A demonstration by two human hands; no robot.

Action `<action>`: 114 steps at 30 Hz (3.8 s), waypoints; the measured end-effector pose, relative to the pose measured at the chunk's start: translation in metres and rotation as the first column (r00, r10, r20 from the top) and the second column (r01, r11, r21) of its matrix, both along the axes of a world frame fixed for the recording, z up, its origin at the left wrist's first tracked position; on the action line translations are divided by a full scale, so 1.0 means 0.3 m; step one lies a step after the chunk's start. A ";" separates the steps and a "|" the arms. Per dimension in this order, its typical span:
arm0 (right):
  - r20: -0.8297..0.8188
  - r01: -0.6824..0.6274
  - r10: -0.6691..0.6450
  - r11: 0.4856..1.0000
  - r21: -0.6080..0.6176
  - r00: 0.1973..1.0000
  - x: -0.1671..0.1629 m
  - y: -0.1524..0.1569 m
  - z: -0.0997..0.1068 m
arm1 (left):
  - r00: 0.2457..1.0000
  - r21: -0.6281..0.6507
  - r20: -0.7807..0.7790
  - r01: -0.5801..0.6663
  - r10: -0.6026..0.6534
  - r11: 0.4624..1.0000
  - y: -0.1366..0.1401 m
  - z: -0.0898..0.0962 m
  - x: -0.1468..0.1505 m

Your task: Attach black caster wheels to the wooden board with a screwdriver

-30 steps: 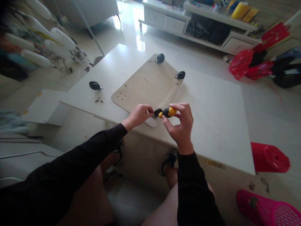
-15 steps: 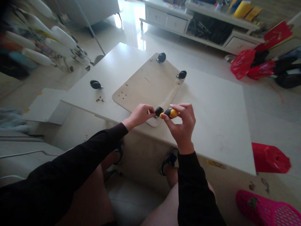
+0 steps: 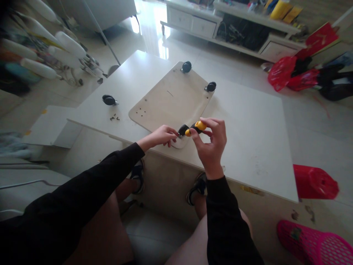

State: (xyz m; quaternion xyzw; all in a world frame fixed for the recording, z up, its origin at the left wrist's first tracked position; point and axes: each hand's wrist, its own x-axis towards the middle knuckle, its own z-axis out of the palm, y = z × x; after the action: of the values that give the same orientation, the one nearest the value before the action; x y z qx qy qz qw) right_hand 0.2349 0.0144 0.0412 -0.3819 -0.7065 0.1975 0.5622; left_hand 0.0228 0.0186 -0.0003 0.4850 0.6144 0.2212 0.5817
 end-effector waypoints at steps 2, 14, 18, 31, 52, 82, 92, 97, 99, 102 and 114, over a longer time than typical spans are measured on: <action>-0.020 0.008 -0.008 1.000 0.010 1.000 -0.005 -0.001 0.004 | 0.998 -0.036 0.065 -0.005 0.007 0.999 0.004 -0.005 0.000; -0.045 0.027 -0.026 0.999 0.020 0.999 -0.023 -0.009 0.003 | 0.984 -0.065 0.177 0.012 0.000 0.998 0.012 -0.041 -0.007; -0.043 0.056 -0.055 0.998 0.017 0.998 -0.028 -0.010 0.003 | 0.984 -0.077 0.176 0.009 0.005 0.997 0.014 -0.049 -0.009; -0.044 0.089 -0.090 0.996 -0.017 0.995 -0.034 -0.011 -0.004 | 0.983 -0.086 0.185 0.006 0.011 0.996 0.018 -0.060 -0.011; -0.088 0.104 -0.105 0.994 -0.023 0.991 -0.039 -0.009 -0.012 | 0.977 -0.105 0.212 0.002 0.021 0.994 0.015 -0.051 -0.008; -0.119 0.124 -0.128 0.992 -0.038 0.985 -0.054 -0.012 -0.012 | 0.971 -0.111 0.237 -0.004 0.030 0.994 0.018 -0.056 -0.008; -0.101 0.113 -0.113 0.994 -0.010 0.988 -0.049 -0.008 -0.024 | 0.969 -0.117 0.244 -0.013 0.041 0.993 0.021 -0.058 -0.004; -0.097 0.121 -0.123 0.992 -0.028 0.988 -0.050 -0.009 -0.019 | 0.968 -0.124 0.247 -0.018 0.048 0.992 0.019 -0.054 -0.002; -0.095 0.101 -0.104 0.994 -0.039 0.990 -0.052 -0.012 -0.017 | 0.967 -0.122 0.251 -0.018 0.049 0.992 0.019 -0.055 -0.003; -0.072 0.135 -0.137 0.990 -0.032 0.988 -0.054 -0.015 -0.015 | 0.966 -0.114 0.254 -0.016 0.045 0.993 0.019 -0.054 -0.003; -0.040 0.152 -0.152 0.988 -0.007 0.988 -0.054 -0.014 -0.018 | 0.967 -0.121 0.250 -0.018 0.048 0.993 0.021 -0.061 -0.003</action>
State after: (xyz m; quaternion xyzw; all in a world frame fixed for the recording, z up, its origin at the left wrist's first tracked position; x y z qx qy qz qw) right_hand 0.2185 0.0103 0.0357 -0.4317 -0.6633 0.1633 0.5891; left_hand 0.0219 0.0250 -0.0187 0.4075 0.5555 0.2542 0.6788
